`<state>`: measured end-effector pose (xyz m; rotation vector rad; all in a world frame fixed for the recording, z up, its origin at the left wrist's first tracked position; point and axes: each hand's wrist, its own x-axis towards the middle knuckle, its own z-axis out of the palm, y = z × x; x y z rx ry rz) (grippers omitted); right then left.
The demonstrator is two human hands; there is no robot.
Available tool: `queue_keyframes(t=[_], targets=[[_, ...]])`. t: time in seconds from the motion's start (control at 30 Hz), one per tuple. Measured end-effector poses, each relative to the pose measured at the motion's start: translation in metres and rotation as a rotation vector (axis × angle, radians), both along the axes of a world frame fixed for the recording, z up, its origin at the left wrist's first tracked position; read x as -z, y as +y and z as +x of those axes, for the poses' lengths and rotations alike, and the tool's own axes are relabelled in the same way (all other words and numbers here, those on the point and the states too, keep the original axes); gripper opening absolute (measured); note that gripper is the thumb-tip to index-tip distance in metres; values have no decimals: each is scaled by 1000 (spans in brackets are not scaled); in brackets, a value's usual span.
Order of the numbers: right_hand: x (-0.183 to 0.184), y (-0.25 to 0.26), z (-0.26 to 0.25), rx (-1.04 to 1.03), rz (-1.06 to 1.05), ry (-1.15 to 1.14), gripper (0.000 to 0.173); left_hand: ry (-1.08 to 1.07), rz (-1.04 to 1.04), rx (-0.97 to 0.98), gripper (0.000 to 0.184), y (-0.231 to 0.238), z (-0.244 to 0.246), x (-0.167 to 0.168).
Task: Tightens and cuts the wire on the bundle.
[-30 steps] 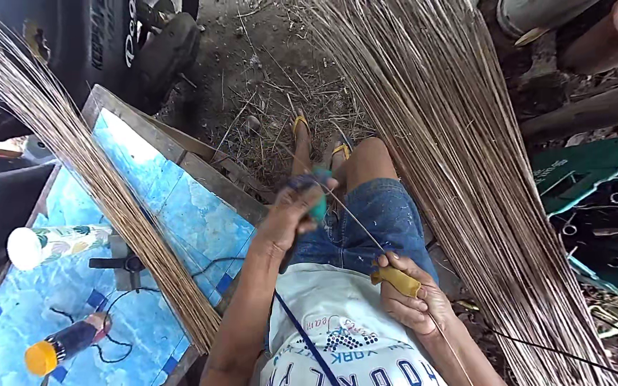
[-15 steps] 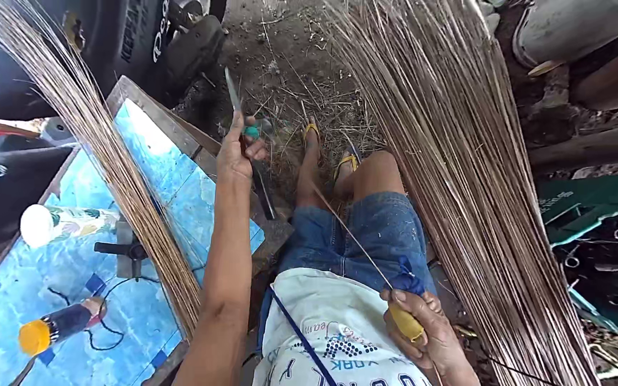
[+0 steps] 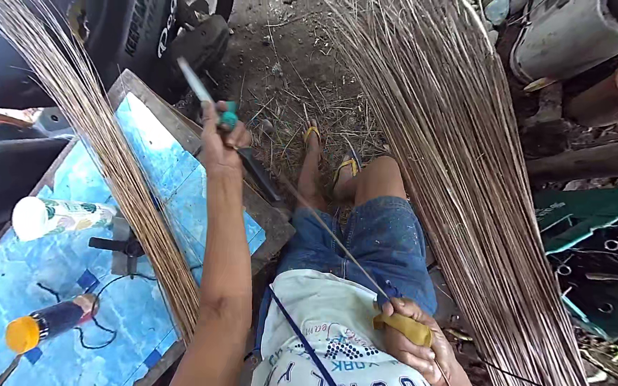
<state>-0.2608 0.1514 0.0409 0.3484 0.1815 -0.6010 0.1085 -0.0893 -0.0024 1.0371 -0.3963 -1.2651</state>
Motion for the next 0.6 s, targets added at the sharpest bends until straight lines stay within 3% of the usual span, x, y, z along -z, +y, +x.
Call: queue_keyframes(t=[0.07,0.2,0.33,0.43,0.6], targets=[[7,-3,0,49,4,24,29,-62,40,55,43,5,6,-5],[11,-13,2,67,-67,246,32,-33,157,493,32,61,-58,-21],[8,-15,2,1,-144,436,32,225,54,540,30,91,-89,-11],[3,-30,12,-27,-206,616,30,180,83,638,28,104,-98,-18],[8,-66,32,-4,-136,169,29,283,104,823,24,123,-124,-28]])
